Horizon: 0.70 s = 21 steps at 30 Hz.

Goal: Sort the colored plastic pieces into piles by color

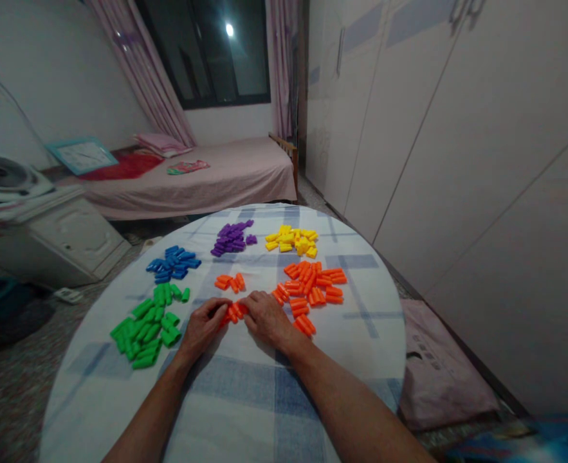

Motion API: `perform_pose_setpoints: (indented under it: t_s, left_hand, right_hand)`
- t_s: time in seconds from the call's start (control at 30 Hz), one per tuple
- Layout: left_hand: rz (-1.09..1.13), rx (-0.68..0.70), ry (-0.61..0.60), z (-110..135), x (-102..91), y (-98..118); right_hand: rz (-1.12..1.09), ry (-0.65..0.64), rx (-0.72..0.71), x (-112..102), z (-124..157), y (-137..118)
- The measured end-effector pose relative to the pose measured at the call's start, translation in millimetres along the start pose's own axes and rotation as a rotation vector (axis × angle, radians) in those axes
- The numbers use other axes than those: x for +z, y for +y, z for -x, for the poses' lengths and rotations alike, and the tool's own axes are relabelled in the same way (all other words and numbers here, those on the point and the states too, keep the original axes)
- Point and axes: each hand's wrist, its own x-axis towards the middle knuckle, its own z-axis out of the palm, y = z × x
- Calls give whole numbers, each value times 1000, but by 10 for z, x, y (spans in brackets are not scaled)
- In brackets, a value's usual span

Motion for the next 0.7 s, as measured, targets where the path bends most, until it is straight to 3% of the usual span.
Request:
perform_pose_setpoints:
  t_s: [0.7]
  left_hand:
    - [-5,2,1,-2,-12,29]
  right_hand:
    - [-35,-8,2,-55,2,-23]
